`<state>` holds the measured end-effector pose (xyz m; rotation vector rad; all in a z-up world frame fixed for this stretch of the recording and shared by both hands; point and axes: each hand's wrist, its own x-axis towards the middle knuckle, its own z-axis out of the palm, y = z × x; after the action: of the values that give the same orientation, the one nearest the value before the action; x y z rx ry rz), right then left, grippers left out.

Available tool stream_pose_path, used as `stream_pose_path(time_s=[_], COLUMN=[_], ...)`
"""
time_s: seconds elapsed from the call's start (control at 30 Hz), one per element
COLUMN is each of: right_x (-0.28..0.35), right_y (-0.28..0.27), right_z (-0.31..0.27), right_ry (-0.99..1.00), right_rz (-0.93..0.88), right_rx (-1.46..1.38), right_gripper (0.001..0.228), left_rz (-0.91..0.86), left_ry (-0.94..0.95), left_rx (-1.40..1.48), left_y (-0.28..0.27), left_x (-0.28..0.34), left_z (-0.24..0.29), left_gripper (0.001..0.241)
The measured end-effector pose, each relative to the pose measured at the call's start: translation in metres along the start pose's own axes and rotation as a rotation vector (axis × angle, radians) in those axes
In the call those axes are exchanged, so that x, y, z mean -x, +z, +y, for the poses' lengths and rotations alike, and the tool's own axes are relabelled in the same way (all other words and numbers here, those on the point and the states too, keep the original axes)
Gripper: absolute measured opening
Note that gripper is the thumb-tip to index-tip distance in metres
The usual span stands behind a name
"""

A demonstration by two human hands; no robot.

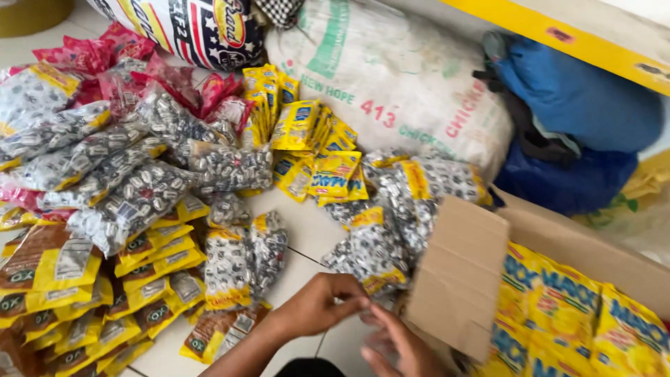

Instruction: The person sorts various bags of candy and snacks on the floor, placing some items into a cardboard box while moving others between different stacks by hand.

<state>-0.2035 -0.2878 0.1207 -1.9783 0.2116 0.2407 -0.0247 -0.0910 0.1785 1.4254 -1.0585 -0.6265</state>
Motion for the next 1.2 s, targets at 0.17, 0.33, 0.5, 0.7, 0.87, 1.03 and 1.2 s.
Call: stream_pose_path(time_s=[0.17, 0.33, 0.5, 0.7, 0.87, 1.03, 1.2], right_x=[-0.115, -0.232, -0.342, -0.428, -0.445, -0.431, -0.421], right_y=[0.078, 0.087, 0.049, 0.004, -0.011, -0.004, 0.011], right_z=[-0.001, 0.014, 0.054, 0.090, 0.112, 0.111, 0.089], right_ry=[0.008, 0.101, 0.179, 0.003, 0.250, 0.029, 0.140], right_rz=[0.204, 0.490, 0.699, 0.967, 0.777, 0.777, 0.745], right_rx=[-0.402, -0.070, -0.090, 0.682, 0.513, 0.476, 0.376], right_gripper=[0.067, 0.050, 0.062, 0.076, 0.066, 0.040, 0.023], left_rz=[0.177, 0.331, 0.283, 0.281, 0.312, 0.311, 0.419], left_ry=[-0.284, -0.513, -0.538, -0.434, -0.325, -0.314, -0.246], left_rx=[0.157, -0.490, -0.677, -0.981, -1.063, -1.024, -0.975], left_y=[-0.052, -0.091, -0.118, -0.123, -0.128, -0.139, -0.138], left_x=[0.005, -0.019, -0.081, -0.147, -0.165, -0.157, -0.125], left_z=[-0.107, -0.207, -0.225, -0.293, -0.307, -0.296, -0.290], left_gripper=[0.020, 0.074, 0.093, 0.077, 0.057, 0.041, 0.035])
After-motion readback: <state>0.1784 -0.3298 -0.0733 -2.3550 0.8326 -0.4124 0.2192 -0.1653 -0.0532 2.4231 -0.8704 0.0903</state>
